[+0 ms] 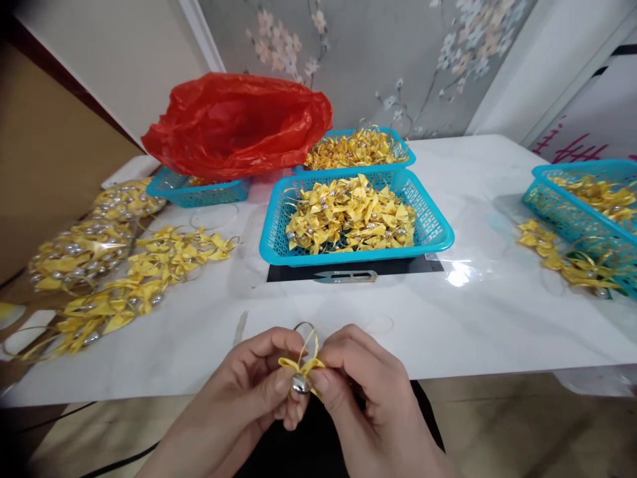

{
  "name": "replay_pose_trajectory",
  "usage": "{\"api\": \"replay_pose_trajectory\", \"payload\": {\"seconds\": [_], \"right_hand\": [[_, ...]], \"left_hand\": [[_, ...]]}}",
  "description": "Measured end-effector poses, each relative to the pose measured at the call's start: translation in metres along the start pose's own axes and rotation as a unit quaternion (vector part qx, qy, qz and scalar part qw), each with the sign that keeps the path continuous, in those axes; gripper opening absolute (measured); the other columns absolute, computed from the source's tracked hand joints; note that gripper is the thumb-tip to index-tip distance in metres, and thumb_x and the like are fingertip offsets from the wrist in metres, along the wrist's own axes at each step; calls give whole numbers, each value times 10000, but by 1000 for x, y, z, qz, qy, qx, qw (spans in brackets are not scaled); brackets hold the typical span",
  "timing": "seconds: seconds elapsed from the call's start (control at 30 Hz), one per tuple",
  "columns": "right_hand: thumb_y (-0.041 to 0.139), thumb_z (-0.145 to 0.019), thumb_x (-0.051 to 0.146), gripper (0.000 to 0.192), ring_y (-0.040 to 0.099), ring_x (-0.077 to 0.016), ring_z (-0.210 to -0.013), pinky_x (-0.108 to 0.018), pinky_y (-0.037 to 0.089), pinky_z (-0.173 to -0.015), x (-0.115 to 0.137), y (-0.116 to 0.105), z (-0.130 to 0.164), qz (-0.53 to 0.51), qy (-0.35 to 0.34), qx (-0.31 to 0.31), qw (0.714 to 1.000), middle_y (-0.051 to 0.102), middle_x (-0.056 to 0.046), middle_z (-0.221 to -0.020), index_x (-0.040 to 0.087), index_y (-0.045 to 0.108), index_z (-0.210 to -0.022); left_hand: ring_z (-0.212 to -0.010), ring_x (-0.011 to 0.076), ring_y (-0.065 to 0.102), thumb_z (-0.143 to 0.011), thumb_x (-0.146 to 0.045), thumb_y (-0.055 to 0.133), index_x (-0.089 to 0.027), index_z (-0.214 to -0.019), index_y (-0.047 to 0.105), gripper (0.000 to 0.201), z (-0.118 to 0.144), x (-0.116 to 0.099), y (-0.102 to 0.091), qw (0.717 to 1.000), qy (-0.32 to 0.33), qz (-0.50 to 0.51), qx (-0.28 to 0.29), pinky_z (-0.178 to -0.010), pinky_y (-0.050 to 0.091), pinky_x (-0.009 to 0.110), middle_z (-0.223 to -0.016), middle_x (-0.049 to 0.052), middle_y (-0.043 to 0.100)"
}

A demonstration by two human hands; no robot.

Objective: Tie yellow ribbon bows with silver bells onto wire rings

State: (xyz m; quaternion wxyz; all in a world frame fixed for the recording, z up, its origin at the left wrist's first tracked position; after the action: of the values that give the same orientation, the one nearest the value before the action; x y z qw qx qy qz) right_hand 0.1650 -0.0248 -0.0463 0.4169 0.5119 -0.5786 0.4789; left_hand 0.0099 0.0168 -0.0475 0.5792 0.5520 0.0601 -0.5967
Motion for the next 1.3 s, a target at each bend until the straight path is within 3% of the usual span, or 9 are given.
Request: {"api": "replay_pose_trajectory", "payload": {"seconds": [0.2, 0.37, 0.5, 0.63, 0.77, 0.93, 1.1, 1.2, 1.3], "right_hand": [[519, -968, 177, 169, 536, -119, -644, -242, 417, -559, 5, 4, 6, 45, -34, -61, 997, 552, -10, -763, 213, 602, -825], [547, -940, 127, 137, 569, -134, -669, -241, 434, -560, 5, 5, 8, 75, -68, -49, 994, 583, -24, -806, 224, 624, -882], [542, -981, 251, 201, 447, -89, -549, -208, 366, -478, 1, 1, 6, -39, 33, 11, 999, 514, 6, -725, 198, 590, -794], [536, -995, 368, 264, 347, -69, -523, -194, 279, -431, 2, 1, 8, -124, 128, 29, 984, 492, 15, -739, 199, 619, -810], [548, -983, 360, 268, 439, -102, -600, -216, 343, -509, 6, 6, 8, -91, 99, -13, 991, 508, 6, -738, 206, 608, -773], [541, -979, 282, 196, 514, -120, -635, -217, 428, -559, 6, 0, 3, 10, 20, 15, 1000, 536, 4, -739, 220, 583, -798], [564, -974, 283, 107, 580, -96, -735, -151, 489, -632, 6, -26, -8, 71, -12, -35, 997, 602, -7, -972, 301, 630, -1056], [562, -970, 410, 185, 529, -64, -594, -160, 483, -539, 0, -25, -17, -36, 54, 45, 997, 599, -20, -1016, 280, 629, -1083], [602, -938, 424, 213, 531, -80, -583, -177, 445, -510, -8, -19, -21, -70, 107, 160, 979, 588, -5, -834, 218, 653, -921]], "left_hand": [[-885, 135, 612, -839, -431, 736, -273, -1105, 722, 309, 9, -6, -2, 988, 94, -124, 10, -794, 505, 215, -982, 19, 693], [-782, 102, 565, -766, -322, 828, -261, -972, 724, 238, 10, -8, 0, 989, 86, -119, 11, -709, 459, 172, -861, -23, 652], [-698, 71, 538, -775, -233, 823, -255, -899, 751, 144, 9, -8, 2, 990, 74, -119, -3, -658, 438, 136, -746, -51, 641], [-825, 120, 616, -670, -234, 896, -298, -997, 757, 362, 12, -10, 4, 993, 84, -77, 18, -717, 503, 172, -892, -33, 690], [-842, 136, 653, -627, -111, 896, -311, -1029, 740, 474, 17, -12, 7, 992, 85, -91, -9, -756, 537, 202, -939, -33, 704], [-758, 92, 611, -758, -116, 801, -273, -899, 755, 216, 17, -13, 12, 986, 106, -122, -39, -693, 500, 146, -830, -42, 690], [-685, 85, 570, -776, -131, 779, -235, -896, 763, 159, 16, -11, 10, 984, 87, -146, -43, -635, 463, 153, -796, -29, 685], [-678, 92, 560, -799, -161, 764, -230, -924, 751, 142, 15, -9, 7, 984, 77, -160, -12, -640, 457, 173, -783, -26, 685], [-678, 95, 540, -810, -200, 759, -226, -929, 744, 123, 14, -8, 1, 981, 71, -177, -22, -632, 440, 177, -767, -27, 669]]}}
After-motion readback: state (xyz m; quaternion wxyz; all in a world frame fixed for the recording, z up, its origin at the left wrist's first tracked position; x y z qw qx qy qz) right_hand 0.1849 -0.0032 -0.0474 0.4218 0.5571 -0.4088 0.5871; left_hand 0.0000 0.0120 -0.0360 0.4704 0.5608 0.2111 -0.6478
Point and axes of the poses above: each hand's wrist, its own z-axis away from the middle knuckle, its own y-axis out of the palm, x = y × z, the point moved 2 cm from there along -z, towards the middle knuckle
